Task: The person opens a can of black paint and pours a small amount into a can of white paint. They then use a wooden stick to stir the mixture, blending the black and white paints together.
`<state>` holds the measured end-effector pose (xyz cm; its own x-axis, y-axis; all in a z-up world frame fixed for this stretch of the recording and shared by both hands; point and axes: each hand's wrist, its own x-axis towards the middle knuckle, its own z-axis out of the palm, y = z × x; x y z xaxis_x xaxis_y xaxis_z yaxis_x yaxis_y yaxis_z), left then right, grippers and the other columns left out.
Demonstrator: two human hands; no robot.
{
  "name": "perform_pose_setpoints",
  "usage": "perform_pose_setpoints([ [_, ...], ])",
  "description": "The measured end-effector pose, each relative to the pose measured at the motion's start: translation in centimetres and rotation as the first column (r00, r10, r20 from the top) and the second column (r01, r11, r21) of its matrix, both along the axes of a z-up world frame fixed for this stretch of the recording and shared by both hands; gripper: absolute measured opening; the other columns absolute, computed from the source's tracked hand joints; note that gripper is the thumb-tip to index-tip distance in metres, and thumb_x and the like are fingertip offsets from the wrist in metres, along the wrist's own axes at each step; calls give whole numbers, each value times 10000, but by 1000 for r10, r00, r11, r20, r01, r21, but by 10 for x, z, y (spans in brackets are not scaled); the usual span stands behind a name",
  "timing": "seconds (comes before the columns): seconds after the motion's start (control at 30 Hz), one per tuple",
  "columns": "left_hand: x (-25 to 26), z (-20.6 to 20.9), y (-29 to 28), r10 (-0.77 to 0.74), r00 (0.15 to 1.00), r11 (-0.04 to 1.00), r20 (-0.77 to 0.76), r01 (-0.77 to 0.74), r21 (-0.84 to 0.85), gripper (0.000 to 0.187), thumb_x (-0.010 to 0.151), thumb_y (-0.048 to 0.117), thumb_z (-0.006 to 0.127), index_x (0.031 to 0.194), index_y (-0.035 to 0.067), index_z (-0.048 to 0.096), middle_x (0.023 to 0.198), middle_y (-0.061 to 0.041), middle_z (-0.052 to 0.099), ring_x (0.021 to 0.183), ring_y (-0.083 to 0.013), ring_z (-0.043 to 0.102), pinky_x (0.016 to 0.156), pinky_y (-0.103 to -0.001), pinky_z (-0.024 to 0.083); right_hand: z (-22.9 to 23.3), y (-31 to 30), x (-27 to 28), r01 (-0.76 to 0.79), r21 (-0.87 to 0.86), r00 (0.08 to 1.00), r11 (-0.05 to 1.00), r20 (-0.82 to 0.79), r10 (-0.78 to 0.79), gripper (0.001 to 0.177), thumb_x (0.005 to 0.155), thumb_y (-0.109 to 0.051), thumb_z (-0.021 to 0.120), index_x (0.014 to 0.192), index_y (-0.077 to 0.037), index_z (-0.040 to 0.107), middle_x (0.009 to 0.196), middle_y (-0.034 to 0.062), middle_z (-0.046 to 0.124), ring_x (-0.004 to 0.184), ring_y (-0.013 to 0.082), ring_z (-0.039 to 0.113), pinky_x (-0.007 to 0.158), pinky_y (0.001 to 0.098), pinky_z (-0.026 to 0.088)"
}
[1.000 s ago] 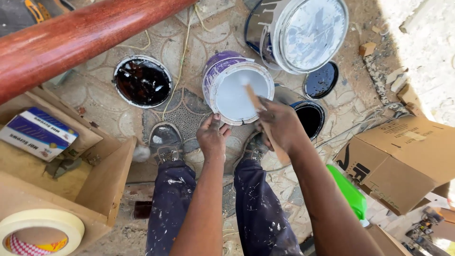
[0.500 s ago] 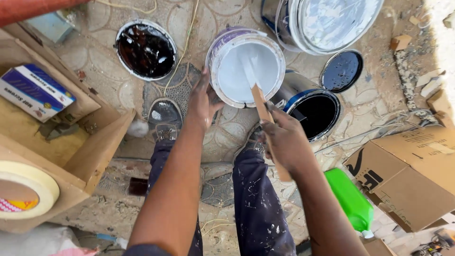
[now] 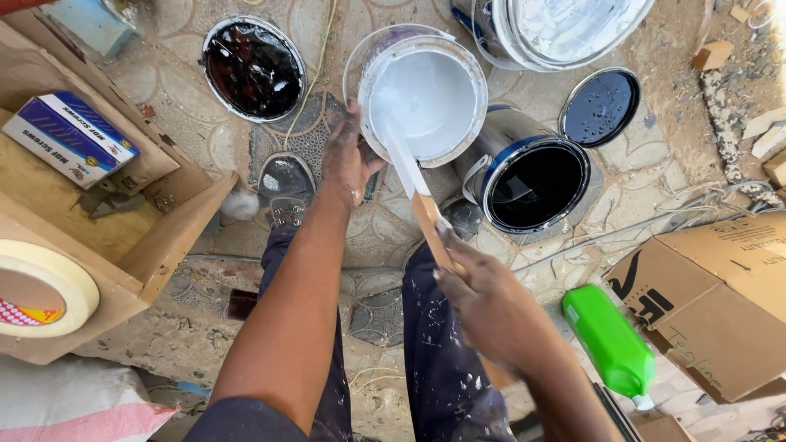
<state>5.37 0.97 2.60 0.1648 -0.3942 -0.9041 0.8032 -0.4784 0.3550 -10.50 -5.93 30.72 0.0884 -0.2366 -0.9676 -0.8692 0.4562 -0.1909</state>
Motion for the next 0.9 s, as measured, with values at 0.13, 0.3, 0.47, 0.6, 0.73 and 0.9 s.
perform_pose_setpoints([
  [0.13,16,50,-36,-76,997,989,24,73,125,977,727,590,572,1548,122,320,1685,-190,152,1503,-479,193,1056,-683,486,26,-7,-33,73,77,996,994,47,-77,652,933,-344,566,1543,-143,453,1668,-2,416,1518,149,404,1212,340,258],
  [0.3,29,5,-18,-192,980,927,58,161,340,371,1032,116,478,1383,8,528,1335,-231,652,1073,-361,723,898,-489,677,6,-9,-11,328,162,934,931,-206,-293,475,942,-181,675,1370,-145,471,813,183,805,452,280,601,486,387,528],
  [0.47,30,6,12,-226,973,971,-41,229,68,645,881,-18,417,1502,152,450,1262,-213,669,890,-375,786,842,-513,694,-120,39,-57,788,314,537,530,70,-840,352,921,-80,626,1260,9,588,792,179,717,604,316,737,521,440,649],
  [0.6,8,50,31,-26,992,993,-120,39,109,565,1026,79,448,1580,128,346,1472,-300,497,1085,-397,716,961,-497,645,-109,26,-7,806,321,506,497,64,-860,243,937,-62,613,1114,101,645,806,245,715,633,357,740,549,496,647],
  [0.73,-16,-2,70,246,946,967,-212,-255,-17,654,991,218,686,1566,120,390,1552,-231,451,1319,-488,532,1128,-598,467,-109,46,6,556,68,816,828,146,-560,479,1043,-112,460,1515,-35,436,810,170,644,521,224,646,353,310,596],
  [0.9,-18,-4,60,281,951,959,-126,-273,80,717,986,340,712,1551,63,370,1529,-308,428,1275,-536,544,1099,-622,484,-60,47,2,578,99,800,810,124,-586,501,1049,-109,403,1540,-8,399,741,146,530,453,214,580,291,268,516],
])
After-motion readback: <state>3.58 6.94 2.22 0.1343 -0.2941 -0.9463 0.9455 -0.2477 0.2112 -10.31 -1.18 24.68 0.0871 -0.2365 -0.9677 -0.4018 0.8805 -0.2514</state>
